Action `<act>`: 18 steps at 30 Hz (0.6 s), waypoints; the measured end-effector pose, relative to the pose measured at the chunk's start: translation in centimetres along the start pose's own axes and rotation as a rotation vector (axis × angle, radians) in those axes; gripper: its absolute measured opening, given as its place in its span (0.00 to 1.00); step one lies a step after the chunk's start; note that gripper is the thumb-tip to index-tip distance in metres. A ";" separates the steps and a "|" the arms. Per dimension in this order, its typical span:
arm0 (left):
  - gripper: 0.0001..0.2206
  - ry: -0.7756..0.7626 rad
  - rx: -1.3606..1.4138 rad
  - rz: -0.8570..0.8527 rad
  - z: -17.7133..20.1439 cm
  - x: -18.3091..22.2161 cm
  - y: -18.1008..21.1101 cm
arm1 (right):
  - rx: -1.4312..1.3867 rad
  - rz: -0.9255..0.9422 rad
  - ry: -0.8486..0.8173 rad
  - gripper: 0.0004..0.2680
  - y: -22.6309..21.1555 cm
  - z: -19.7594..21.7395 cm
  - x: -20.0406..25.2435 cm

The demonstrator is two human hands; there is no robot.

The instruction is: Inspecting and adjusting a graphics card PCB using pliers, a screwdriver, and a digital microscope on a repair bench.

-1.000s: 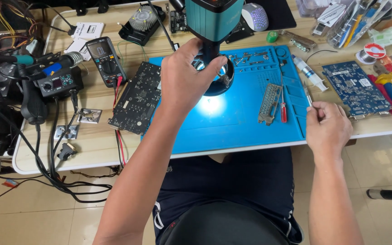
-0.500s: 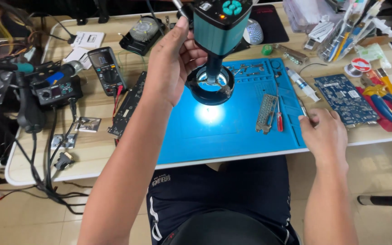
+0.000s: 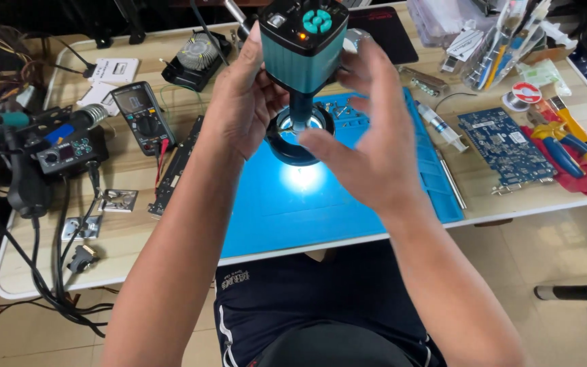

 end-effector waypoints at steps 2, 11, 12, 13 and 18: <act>0.25 0.011 0.070 0.018 0.6 -0.6 -1.0 | -0.155 0.089 0.007 0.38 -1.7 -1.3 -1.3; 0.18 -0.129 0.121 -0.142 -1.6 0.4 1.0 | -0.072 0.099 0.200 0.24 -1.5 -2.1 -3.7; 0.18 -0.127 0.122 -0.142 -1.4 0.4 0.7 | -0.071 0.099 0.197 0.24 -1.6 -2.1 -3.7; 0.19 -0.165 0.108 -0.191 -1.4 0.3 0.8 | -0.079 0.105 0.201 0.23 -1.8 -2.1 -3.7; 0.19 -0.208 0.103 -0.297 -1.5 -0.3 -0.1 | -0.083 0.140 0.209 0.22 -1.7 -2.1 -3.7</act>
Point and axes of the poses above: each hand's wrist, its own x-axis away from the middle knuckle, its own z-axis out of the back of the hand, y = z × x, the point moved 6 cm from there along -x, towards the middle knuckle, and after that the axes turned 10 degrees about -z, right-handed, at the moved point
